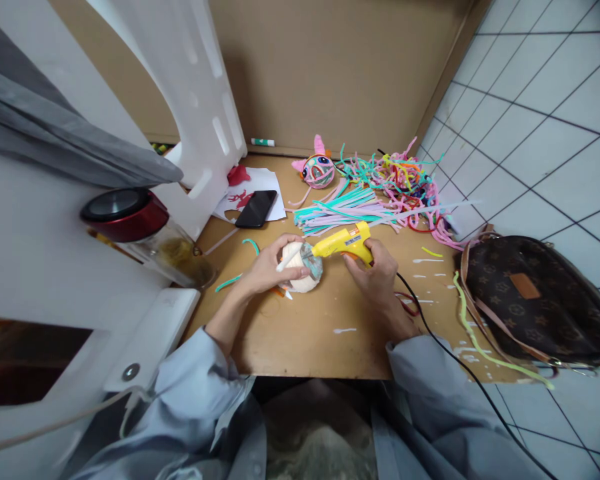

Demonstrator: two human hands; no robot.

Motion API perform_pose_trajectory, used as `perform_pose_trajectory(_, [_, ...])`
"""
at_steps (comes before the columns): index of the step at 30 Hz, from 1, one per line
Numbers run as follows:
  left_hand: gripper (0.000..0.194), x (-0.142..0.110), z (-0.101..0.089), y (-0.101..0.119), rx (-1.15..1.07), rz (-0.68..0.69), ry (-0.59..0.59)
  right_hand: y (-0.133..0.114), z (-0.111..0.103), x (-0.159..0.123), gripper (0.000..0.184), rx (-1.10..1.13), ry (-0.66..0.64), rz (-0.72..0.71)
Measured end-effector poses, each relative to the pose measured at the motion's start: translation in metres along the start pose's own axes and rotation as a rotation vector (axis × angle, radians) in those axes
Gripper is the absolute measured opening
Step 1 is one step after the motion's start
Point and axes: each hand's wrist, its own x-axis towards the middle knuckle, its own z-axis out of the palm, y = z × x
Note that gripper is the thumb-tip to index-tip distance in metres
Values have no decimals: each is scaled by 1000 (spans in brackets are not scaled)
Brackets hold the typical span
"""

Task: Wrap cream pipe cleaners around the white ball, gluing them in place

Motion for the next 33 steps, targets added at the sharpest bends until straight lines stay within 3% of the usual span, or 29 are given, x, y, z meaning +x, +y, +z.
perform_pose_trajectory(33, [72, 0, 1, 3, 33, 19, 3, -1, -5, 3, 19, -19, -13, 5])
